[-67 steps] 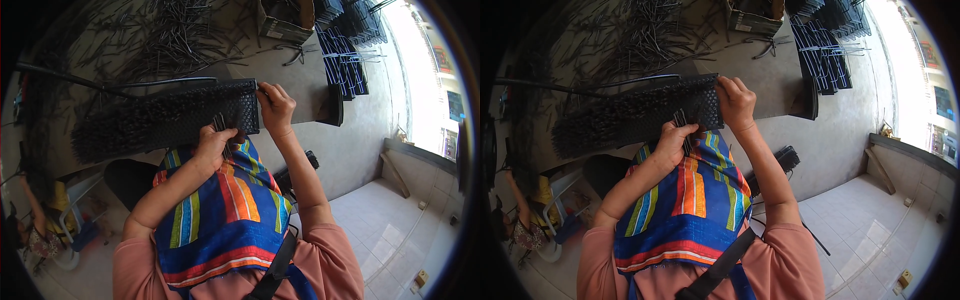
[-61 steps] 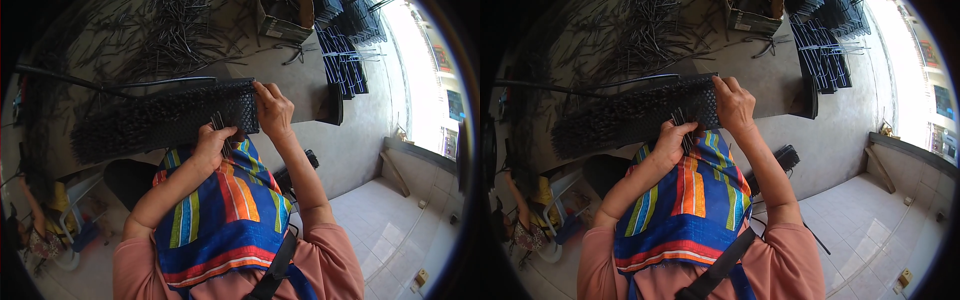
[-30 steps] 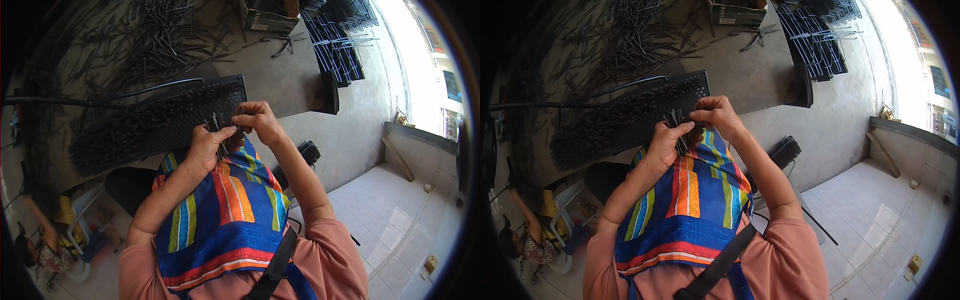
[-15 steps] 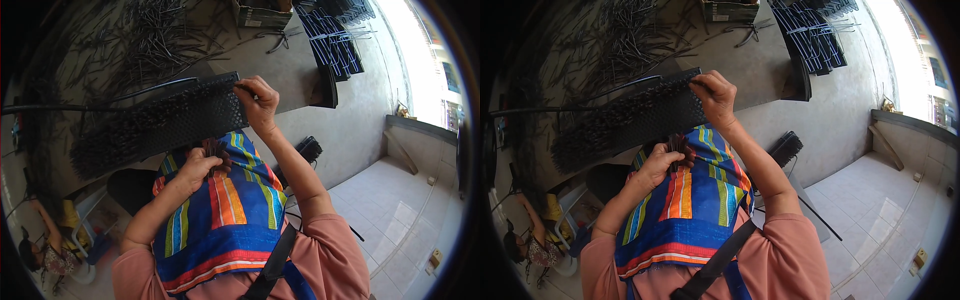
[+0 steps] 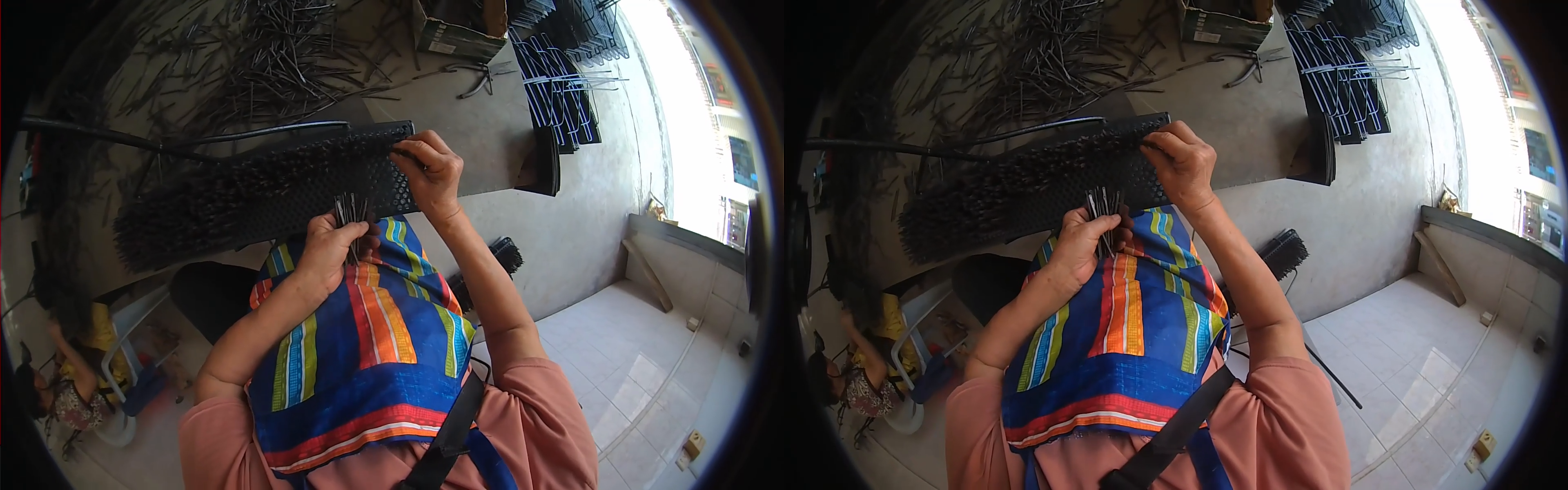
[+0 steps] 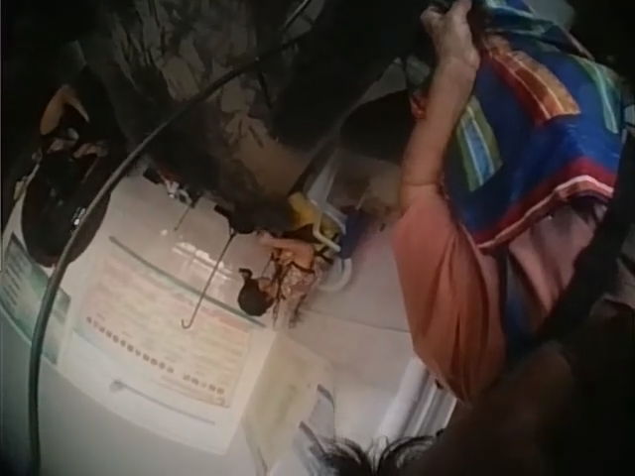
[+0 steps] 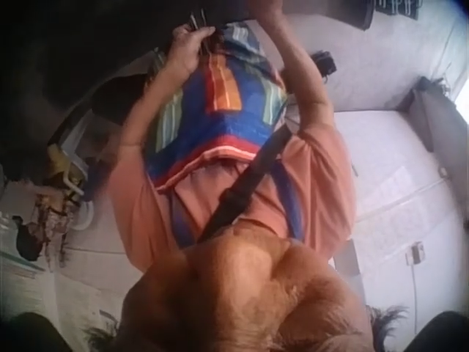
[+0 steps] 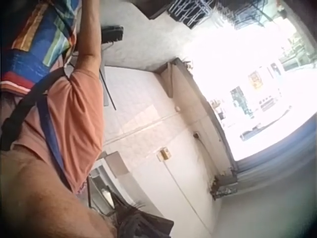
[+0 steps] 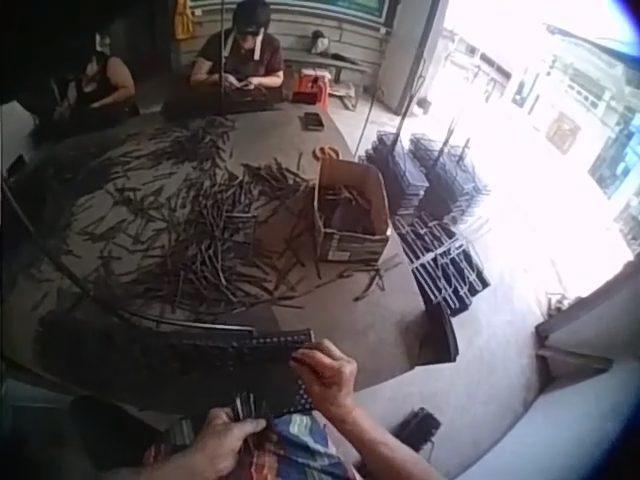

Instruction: The recorder is manually inserting bundles of wire bristles into the holes of a brush base at a workbench.

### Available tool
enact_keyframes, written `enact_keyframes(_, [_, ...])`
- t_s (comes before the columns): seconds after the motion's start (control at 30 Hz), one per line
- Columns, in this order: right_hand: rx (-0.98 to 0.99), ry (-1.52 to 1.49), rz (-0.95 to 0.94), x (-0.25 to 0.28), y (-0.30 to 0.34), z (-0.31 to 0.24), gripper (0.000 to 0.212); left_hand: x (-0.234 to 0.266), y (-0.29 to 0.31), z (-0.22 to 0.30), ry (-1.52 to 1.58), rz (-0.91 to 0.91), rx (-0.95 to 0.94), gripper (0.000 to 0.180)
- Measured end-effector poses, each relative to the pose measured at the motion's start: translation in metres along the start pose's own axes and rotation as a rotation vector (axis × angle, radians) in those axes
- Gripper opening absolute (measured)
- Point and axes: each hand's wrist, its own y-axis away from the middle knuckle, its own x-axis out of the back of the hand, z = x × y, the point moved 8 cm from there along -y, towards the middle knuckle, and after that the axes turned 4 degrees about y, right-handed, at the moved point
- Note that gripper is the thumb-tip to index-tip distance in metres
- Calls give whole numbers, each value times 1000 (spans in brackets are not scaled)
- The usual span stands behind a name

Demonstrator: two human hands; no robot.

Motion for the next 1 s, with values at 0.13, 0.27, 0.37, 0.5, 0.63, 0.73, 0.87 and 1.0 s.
enact_keyframes(0.13, [-52,47,50,3,0,-5,16,-3,-8,4,-9,22,-21,9])
enact_keyframes(0.27, [2,134,13,0,1,-8,14,-8,-11,8,83,51,-10,9])
enact_keyframes(0.37, [-88,147,-46,1,2,-10,11,-11,-15,10,113,7,-51,12])
enact_keyframes(0.5, [-646,-260,-494,-31,40,14,10,-20,-14,10,140,-18,-60,16])
enact_keyframes(0.63, [-875,-550,-344,-29,56,25,7,-25,-14,7,133,-24,-50,18])
enact_keyframes(0.73, [-886,-565,-345,-27,55,31,6,-20,-14,4,139,19,-52,17])
enact_keyframes(0.87, [-862,-542,-155,-17,46,35,4,-16,-15,3,94,75,-19,14])
enact_keyframes(1.0, [-419,-310,227,21,20,41,7,-14,-17,-2,16,68,23,11])
